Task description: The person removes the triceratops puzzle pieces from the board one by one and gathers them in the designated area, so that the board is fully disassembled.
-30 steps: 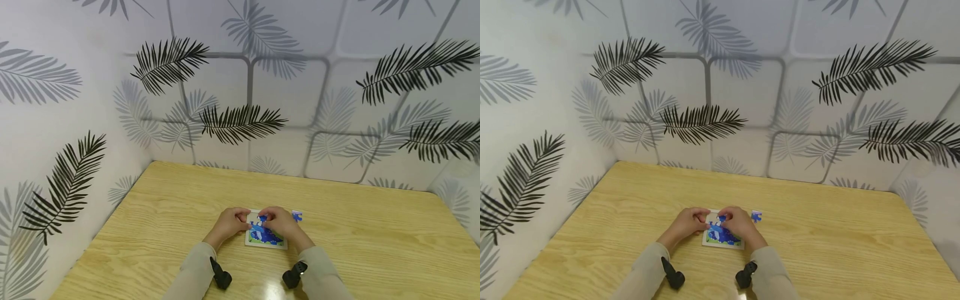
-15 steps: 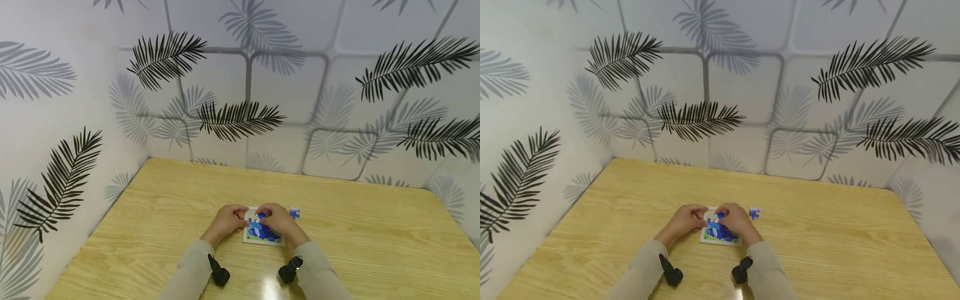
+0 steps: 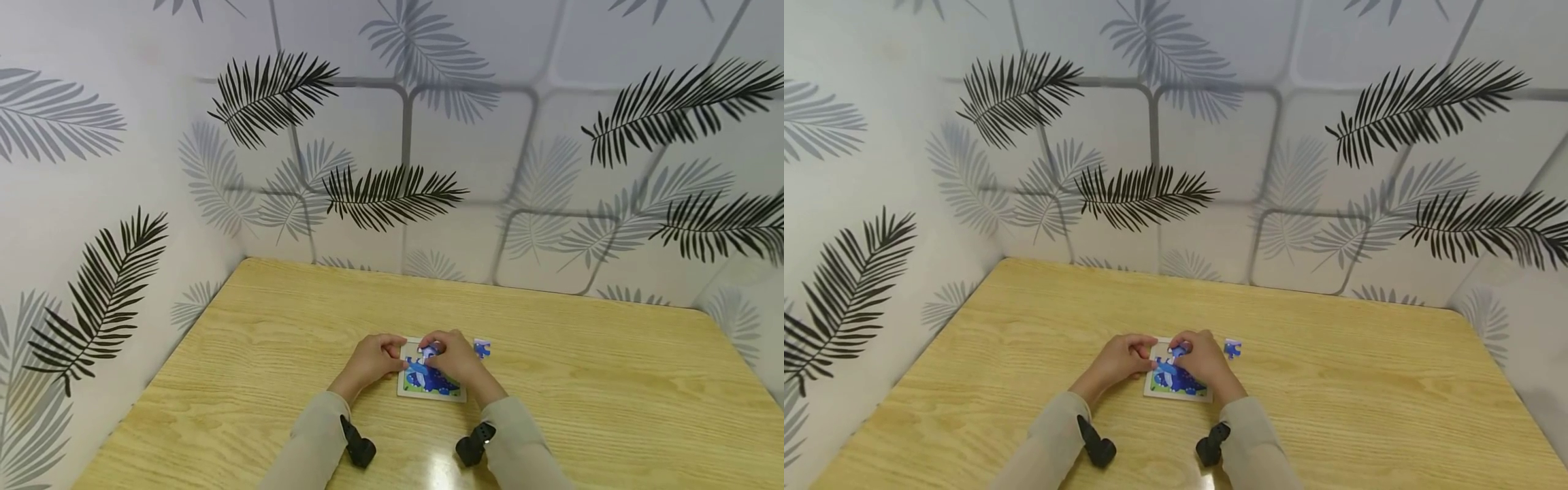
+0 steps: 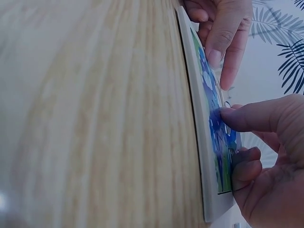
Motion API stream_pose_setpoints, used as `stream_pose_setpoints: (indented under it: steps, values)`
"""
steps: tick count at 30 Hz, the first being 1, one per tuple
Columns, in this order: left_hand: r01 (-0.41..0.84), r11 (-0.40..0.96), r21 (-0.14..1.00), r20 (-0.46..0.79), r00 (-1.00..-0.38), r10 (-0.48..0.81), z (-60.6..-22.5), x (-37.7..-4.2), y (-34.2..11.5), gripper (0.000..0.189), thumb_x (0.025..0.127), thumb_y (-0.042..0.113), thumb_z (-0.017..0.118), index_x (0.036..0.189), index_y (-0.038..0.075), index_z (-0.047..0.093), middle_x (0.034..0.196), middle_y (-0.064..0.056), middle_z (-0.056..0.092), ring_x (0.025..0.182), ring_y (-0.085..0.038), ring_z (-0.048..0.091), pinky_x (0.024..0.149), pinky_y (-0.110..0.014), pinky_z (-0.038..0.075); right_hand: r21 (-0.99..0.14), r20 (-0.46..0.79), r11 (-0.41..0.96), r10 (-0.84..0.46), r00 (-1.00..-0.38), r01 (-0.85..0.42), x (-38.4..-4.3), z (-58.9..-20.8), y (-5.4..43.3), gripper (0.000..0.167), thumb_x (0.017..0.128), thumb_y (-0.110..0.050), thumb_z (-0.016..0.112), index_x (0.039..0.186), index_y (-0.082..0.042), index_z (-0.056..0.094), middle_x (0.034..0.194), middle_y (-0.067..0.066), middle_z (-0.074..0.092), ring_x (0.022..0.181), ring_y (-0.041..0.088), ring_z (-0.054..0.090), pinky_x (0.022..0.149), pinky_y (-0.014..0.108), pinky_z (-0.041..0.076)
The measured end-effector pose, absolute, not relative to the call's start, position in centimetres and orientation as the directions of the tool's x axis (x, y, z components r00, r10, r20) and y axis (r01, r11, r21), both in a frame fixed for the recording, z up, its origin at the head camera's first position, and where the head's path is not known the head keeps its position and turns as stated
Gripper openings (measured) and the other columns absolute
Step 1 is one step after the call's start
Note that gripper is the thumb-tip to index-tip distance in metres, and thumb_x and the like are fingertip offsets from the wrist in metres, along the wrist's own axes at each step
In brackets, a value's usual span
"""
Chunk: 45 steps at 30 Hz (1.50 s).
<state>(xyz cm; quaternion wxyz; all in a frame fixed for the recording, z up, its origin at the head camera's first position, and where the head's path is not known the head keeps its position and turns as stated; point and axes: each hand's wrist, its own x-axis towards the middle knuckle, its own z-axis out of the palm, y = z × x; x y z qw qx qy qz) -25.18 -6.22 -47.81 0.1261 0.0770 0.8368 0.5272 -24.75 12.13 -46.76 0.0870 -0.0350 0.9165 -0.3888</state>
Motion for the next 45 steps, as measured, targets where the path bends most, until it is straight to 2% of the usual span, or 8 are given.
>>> stream_pose_setpoints:
  steps: [9, 13, 21, 26, 36, 45]
  values:
    - [-0.022, 0.431, 0.902, -0.145, -0.956, 0.254, -47.8, -25.2, -6.3, 0.039, 0.078, 0.004, 0.076, 0.116, 0.004, 0.065, 0.077, -0.002, 0.052, 0.057, -0.011, 0.048, 0.052, -0.021, 0.043, -0.75, -0.102, 0.661, -0.091, -0.991, 0.017, -24.4, -46.7, 11.8, 0.019, 0.081, -0.005, 0.071, 0.095, -0.017, 0.069, 0.106, 0.013, 0.042, 0.093, 0.029, 0.046, 0.083, 0.044, 0.04]
    - [-0.025, 0.421, 0.907, -0.144, -0.957, 0.254, -47.8, -25.1, -6.3, 0.04, 0.078, 0.004, 0.076, 0.116, 0.004, 0.065, 0.077, -0.002, 0.052, 0.056, -0.011, 0.048, 0.052, -0.022, 0.043, -0.74, -0.079, 0.673, -0.096, -0.992, -0.006, -24.4, -46.9, 11.7, 0.018, 0.082, -0.003, 0.069, 0.095, -0.015, 0.068, 0.105, 0.013, 0.044, 0.091, 0.028, 0.048, 0.081, 0.045, 0.042]
    - [-0.034, 0.415, 0.909, -0.15, -0.957, 0.248, -47.8, -25.0, -6.2, 0.04, 0.078, 0.003, 0.076, 0.116, 0.004, 0.065, 0.078, -0.002, 0.051, 0.057, -0.011, 0.047, 0.052, -0.021, 0.042, -0.757, -0.081, 0.652, -0.035, -0.996, 0.039, -24.5, -47.2, 11.7, 0.023, 0.088, -0.003, 0.061, 0.109, -0.009, 0.061, 0.103, 0.011, 0.05, 0.093, 0.026, 0.049, 0.083, 0.044, 0.043]
    - [-0.047, 0.414, 0.909, -0.161, -0.956, 0.245, -47.8, -25.0, -6.1, 0.039, 0.078, 0.003, 0.076, 0.116, 0.004, 0.065, 0.078, -0.002, 0.052, 0.058, -0.011, 0.048, 0.052, -0.021, 0.043, -0.77, -0.081, 0.635, 0.005, -0.997, 0.066, -24.6, -47.2, 11.8, 0.017, 0.088, -0.001, 0.059, 0.102, -0.008, 0.064, 0.101, 0.01, 0.052, 0.094, 0.025, 0.048, 0.086, 0.045, 0.043]
    - [-0.036, 0.422, 0.906, -0.151, -0.958, 0.243, -47.7, -25.0, -6.2, 0.039, 0.078, 0.004, 0.076, 0.116, 0.004, 0.065, 0.079, -0.002, 0.051, 0.057, -0.011, 0.047, 0.052, -0.021, 0.042, -0.806, -0.051, 0.588, 0.047, -0.998, 0.069, -24.8, -47.4, 12.2, 0.011, 0.09, -0.004, 0.059, 0.096, -0.008, 0.067, 0.09, 0.006, 0.058, 0.084, 0.022, 0.051, 0.077, 0.037, 0.043]
    - [-0.051, 0.424, 0.904, -0.167, -0.956, 0.24, -47.7, -25.0, -6.1, 0.04, 0.078, 0.004, 0.076, 0.117, 0.005, 0.065, 0.079, -0.002, 0.051, 0.057, -0.011, 0.047, 0.051, -0.02, 0.042, -0.84, -0.059, 0.535, 0.071, -0.996, 0.088, -24.9, -47.2, 12.7, 0.008, 0.092, -0.008, 0.061, 0.094, -0.006, 0.067, 0.091, 0.006, 0.063, 0.085, 0.02, 0.054, 0.078, 0.036, 0.045]
